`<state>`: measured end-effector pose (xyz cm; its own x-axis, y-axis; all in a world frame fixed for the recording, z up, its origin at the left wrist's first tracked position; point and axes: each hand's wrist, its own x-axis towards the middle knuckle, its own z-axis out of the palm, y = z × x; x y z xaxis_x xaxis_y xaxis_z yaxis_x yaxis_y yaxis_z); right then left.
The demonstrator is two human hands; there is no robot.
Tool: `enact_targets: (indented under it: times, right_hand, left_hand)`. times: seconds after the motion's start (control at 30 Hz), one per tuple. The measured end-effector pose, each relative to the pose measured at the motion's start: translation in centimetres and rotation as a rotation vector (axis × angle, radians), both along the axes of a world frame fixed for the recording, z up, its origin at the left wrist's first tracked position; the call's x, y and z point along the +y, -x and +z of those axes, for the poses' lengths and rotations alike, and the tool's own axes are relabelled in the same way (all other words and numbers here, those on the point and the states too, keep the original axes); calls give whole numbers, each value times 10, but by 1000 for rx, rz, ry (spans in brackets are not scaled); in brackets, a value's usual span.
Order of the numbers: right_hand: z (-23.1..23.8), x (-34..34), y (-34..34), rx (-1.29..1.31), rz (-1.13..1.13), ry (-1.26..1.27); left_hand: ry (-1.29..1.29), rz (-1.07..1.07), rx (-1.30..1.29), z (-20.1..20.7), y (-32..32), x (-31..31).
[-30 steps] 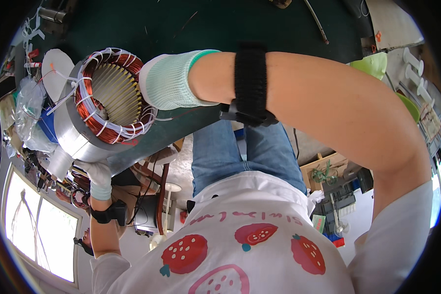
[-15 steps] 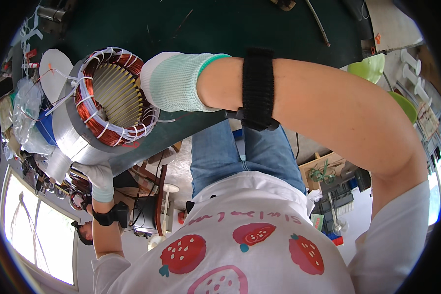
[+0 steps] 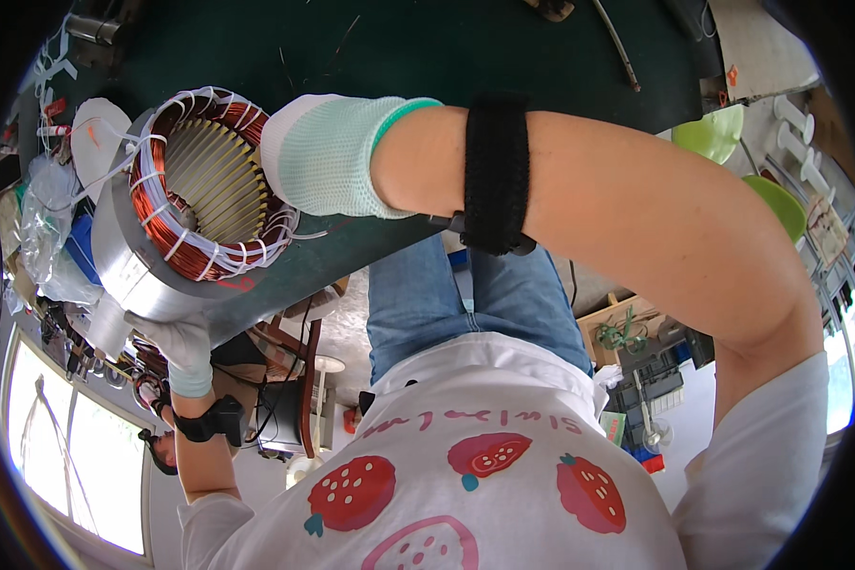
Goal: Assembling and inspecting electric motor stators at a workbench.
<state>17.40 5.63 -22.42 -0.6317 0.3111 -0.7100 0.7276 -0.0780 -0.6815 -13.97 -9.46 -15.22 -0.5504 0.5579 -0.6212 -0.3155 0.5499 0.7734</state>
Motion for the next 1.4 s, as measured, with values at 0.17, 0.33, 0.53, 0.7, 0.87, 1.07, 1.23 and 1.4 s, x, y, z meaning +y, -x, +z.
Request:
enact_targets:
  times: [0.17,0.33,0.53,0.7,0.87,1.07,1.23,1.4]
  right_hand:
    - [21,28,-3,-67,-33,-7]
    - [38,49,-7,39,-27,63]
    - [41,55,-8,130,-3,163]
    - [55,59,-10,-16,-8,141]
    - [54,55,-1,-48,-30,168]
    - [25,39,5,0,66,94]
    - [37,42,0,-67,17,179]
    - [22,24,4,95,16,-277]
  left_hand:
    - [76,-303,165,-10,53,-14]
    - [-71,-526,10,-37,76,-42]
    - [-154,-616,-162,-21,78,-27]
    - [-241,-636,-341,-28,77,-17]
    - [-256,-579,-360,-20,80,-25]
    - [-276,-550,-418,-24,74,-21]
    - [-303,-529,-462,-29,69,-17]
    - [-325,-481,-487,-26,66,-17]
